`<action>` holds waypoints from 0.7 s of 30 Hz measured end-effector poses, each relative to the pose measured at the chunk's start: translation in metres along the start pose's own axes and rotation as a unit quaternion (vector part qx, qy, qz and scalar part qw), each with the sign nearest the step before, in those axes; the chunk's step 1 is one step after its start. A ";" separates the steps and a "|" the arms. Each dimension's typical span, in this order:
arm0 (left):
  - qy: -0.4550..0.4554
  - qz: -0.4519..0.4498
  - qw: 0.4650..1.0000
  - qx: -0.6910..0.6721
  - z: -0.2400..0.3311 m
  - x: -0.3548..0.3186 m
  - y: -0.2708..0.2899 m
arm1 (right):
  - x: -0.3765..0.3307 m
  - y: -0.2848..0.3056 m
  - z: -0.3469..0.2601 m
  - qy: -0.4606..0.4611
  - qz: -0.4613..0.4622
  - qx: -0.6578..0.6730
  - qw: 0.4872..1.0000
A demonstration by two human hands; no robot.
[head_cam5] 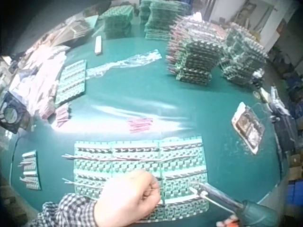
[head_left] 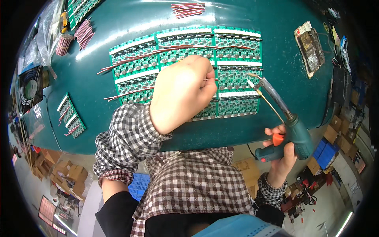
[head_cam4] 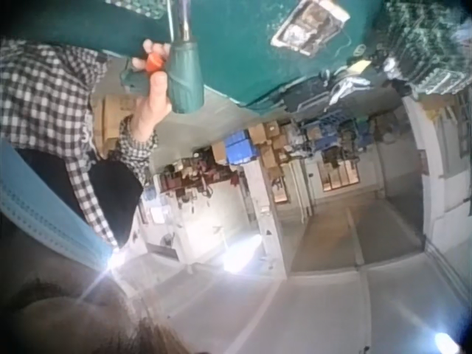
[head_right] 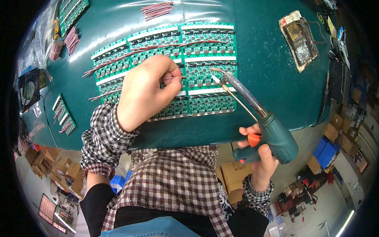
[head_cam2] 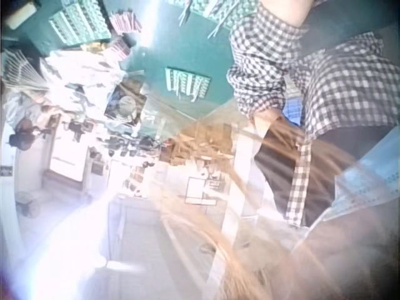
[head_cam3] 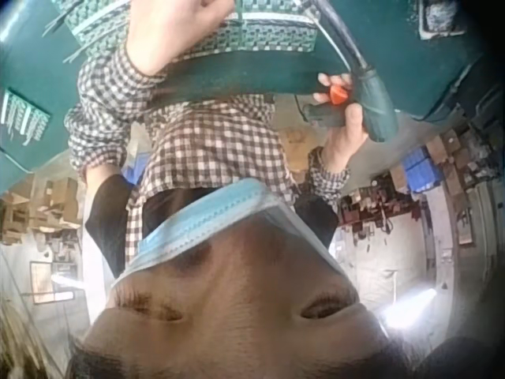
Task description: The person solders red wires onto green circuit boards using a soldering iron. They repeatedly pick up boards, apply solder to wire connections, and place the boards back on the table. The person occasionally lifts boards to inspect the soldered joints.
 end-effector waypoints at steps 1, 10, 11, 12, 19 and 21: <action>0.007 -0.008 1.000 -0.011 -0.001 0.000 0.000 | 0.000 0.000 0.001 -0.003 -0.001 -0.004 1.000; 0.175 -0.053 0.968 -0.175 -0.026 0.006 0.014 | 0.003 0.000 -0.003 0.001 0.000 -0.030 1.000; 0.128 -0.054 0.981 -0.137 -0.018 0.007 0.015 | 0.004 -0.001 -0.003 -0.001 0.002 -0.034 0.999; 0.080 -0.056 0.990 -0.098 -0.009 0.009 0.013 | 0.004 -0.002 -0.003 -0.009 -0.001 -0.025 1.000; -0.029 -0.002 1.000 0.001 0.001 0.004 -0.007 | 0.006 -0.001 -0.005 -0.027 0.012 -0.020 0.999; -0.030 0.002 0.999 -0.010 0.002 0.005 -0.007 | 0.006 0.000 -0.004 -0.030 0.014 -0.025 0.999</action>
Point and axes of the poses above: each hand's wrist, its own x-axis towards the middle knuckle, its own y-axis out of the back of the hand, z = x × y, the point moved 8 cm from there along x, towards the middle knuckle, and after that the axes turned 14 degrees about z, right-handed, at the moved point
